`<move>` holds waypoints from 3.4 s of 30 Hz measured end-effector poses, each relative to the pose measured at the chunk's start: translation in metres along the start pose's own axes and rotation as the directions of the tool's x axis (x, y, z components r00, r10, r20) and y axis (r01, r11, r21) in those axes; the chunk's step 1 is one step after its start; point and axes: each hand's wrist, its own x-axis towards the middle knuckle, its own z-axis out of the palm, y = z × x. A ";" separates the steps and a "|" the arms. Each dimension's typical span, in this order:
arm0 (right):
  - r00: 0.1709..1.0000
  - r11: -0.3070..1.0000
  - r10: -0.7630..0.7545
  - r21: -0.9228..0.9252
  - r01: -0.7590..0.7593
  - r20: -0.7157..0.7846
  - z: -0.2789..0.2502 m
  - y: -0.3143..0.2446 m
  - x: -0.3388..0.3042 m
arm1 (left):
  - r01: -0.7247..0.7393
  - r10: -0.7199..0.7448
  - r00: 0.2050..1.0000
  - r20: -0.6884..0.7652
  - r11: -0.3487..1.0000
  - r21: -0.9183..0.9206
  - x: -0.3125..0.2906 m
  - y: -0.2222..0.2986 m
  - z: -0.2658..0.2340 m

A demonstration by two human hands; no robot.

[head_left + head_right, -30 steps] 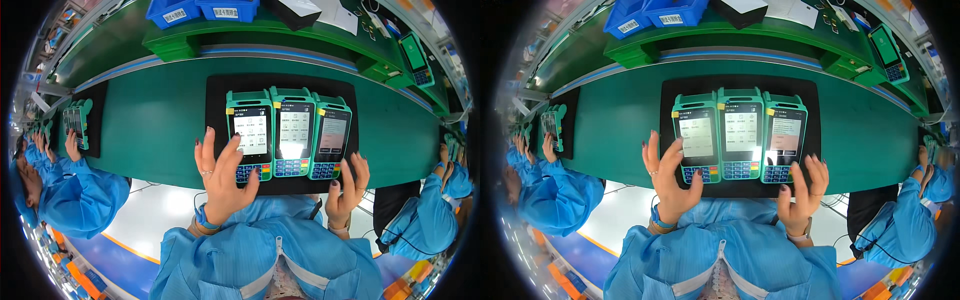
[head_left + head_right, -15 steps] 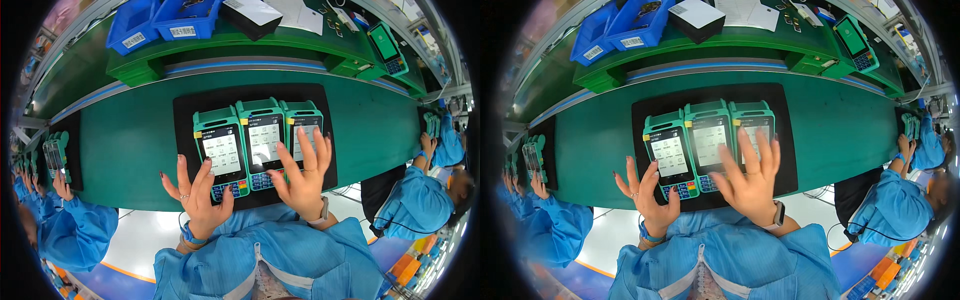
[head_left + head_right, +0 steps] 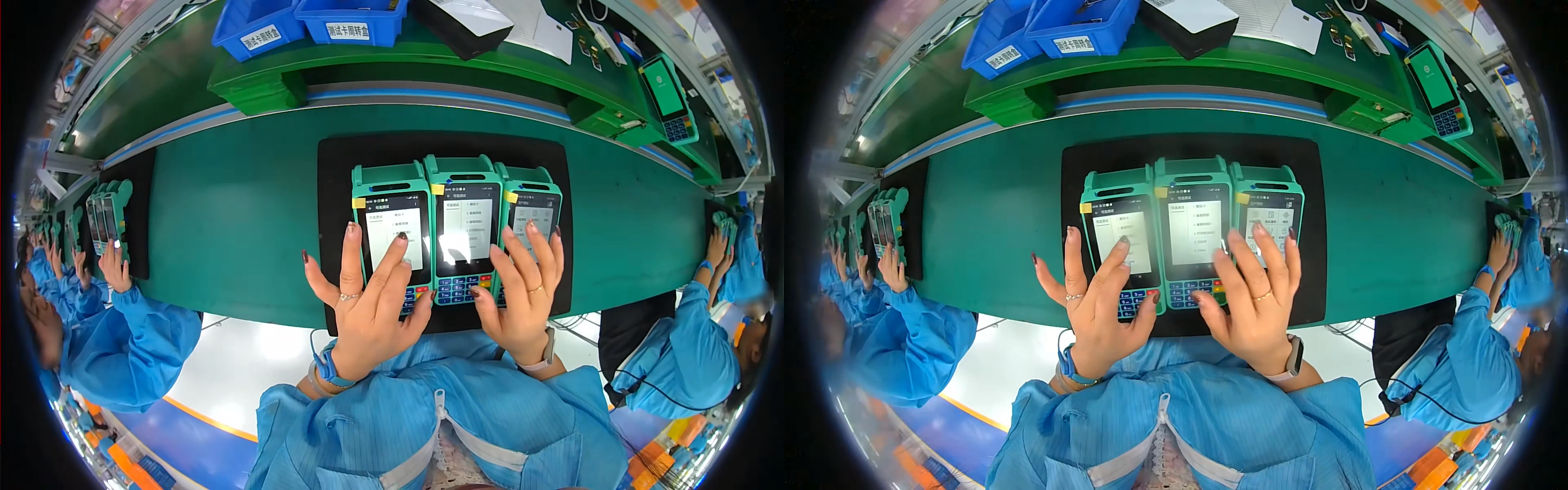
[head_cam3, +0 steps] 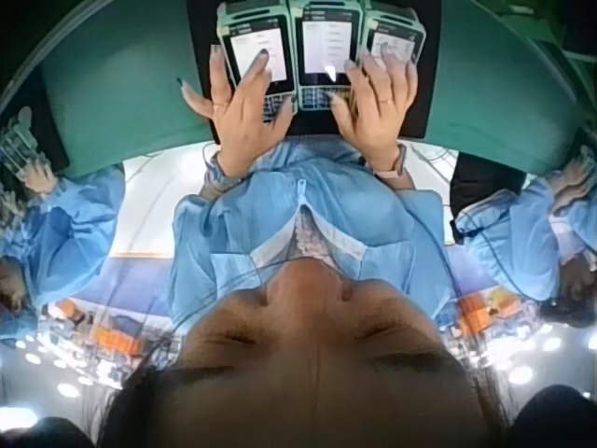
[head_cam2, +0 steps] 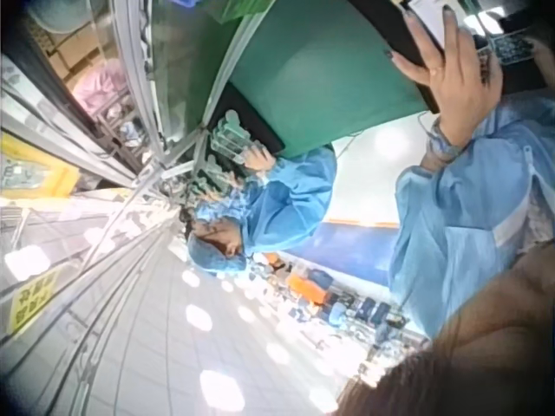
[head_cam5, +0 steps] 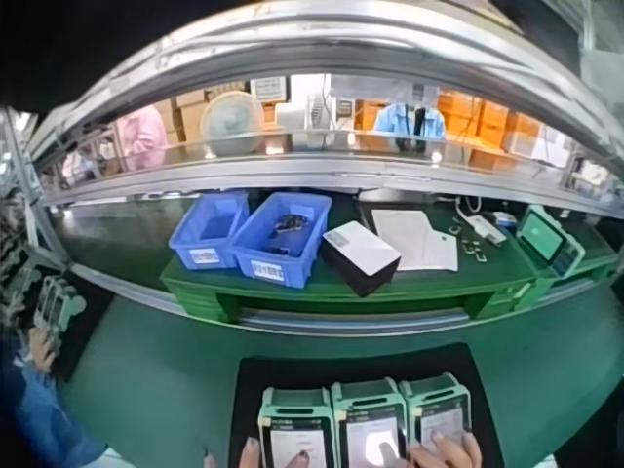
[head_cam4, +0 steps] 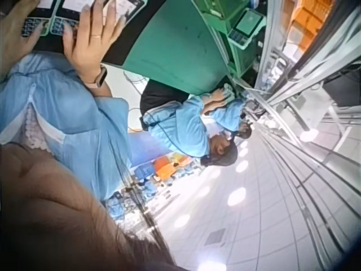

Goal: The person tests handheld payment terminals along an assembly line by tapping their touchscreens and pressing their keypads, then passes the devices down the workbench to the next station.

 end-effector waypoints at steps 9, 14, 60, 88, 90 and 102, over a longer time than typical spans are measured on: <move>0.995 0.996 0.072 -0.065 -0.068 0.071 0.005 0.001 0.019 | -0.035 0.029 0.997 -0.077 0.997 -0.069 -0.006 -0.004 -0.010; 0.992 0.994 0.104 -0.038 -0.106 -0.068 -0.006 0.014 0.006 | 0.001 -0.003 0.999 -0.032 0.996 -0.087 -0.012 -0.022 -0.017; 0.790 0.885 0.074 0.406 0.229 -0.609 -0.053 0.022 -0.050 | 0.567 0.609 0.521 0.598 0.276 -0.776 0.159 0.144 0.170; 0.995 0.954 -0.015 0.297 0.043 -0.096 0.036 -0.002 -0.026 | -0.245 0.321 0.741 -0.589 -0.688 -0.683 0.105 0.069 -0.123; 0.995 0.958 -0.020 0.282 0.046 -0.094 0.034 -0.002 -0.025 | -0.249 0.325 0.734 -0.596 -0.688 -0.682 0.103 0.069 -0.128; 0.992 0.892 0.117 0.445 -0.083 -0.050 0.031 -0.003 -0.041 | -0.192 0.323 0.711 -0.625 -0.765 -0.614 0.093 0.079 -0.148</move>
